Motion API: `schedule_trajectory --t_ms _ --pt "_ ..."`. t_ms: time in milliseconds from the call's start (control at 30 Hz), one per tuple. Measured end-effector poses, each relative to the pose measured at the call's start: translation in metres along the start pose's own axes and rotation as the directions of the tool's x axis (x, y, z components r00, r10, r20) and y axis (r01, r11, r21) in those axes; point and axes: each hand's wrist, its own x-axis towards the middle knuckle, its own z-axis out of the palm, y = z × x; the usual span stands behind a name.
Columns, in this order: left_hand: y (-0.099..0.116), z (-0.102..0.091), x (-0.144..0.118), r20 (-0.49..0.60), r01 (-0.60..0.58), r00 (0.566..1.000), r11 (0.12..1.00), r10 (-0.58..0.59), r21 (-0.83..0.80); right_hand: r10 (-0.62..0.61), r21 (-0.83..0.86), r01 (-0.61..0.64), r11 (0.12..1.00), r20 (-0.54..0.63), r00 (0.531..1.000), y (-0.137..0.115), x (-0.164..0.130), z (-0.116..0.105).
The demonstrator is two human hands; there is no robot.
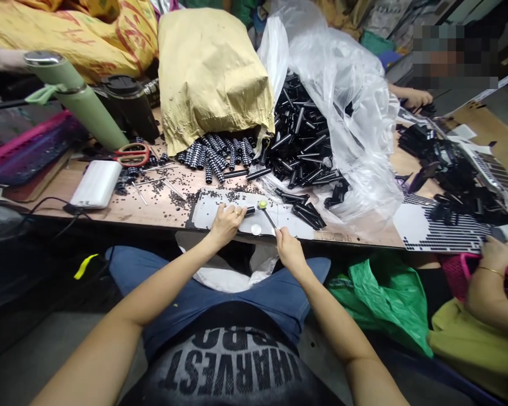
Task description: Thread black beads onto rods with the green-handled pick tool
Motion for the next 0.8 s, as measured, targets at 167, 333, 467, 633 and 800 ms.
schedule_trajectory --t_ms 167,333,467,633,800 --pt "0.026 0.006 0.004 -0.025 0.027 0.999 0.999 -0.026 0.026 -0.119 0.299 0.182 0.937 -0.218 0.969 -0.026 -0.012 -0.027" --pt "0.031 0.012 0.006 0.021 0.02 1.0 1.0 -0.02 -0.014 -0.239 0.298 0.29 0.909 -0.196 0.951 -0.053 -0.02 -0.018" --pt "0.024 0.021 0.005 0.0 0.004 1.0 0.999 -0.004 -0.048 -0.261 0.005 0.262 0.965 0.093 0.961 -0.055 -0.011 0.008" --pt "0.022 0.015 0.012 0.005 0.001 1.0 0.998 -0.001 -0.058 -0.204 0.081 0.206 0.975 -0.036 0.978 -0.045 -0.005 -0.006" --pt "0.031 0.013 0.009 0.003 0.034 0.999 0.999 -0.034 -0.036 -0.158 0.284 0.219 0.933 -0.222 0.962 -0.047 -0.014 -0.027"
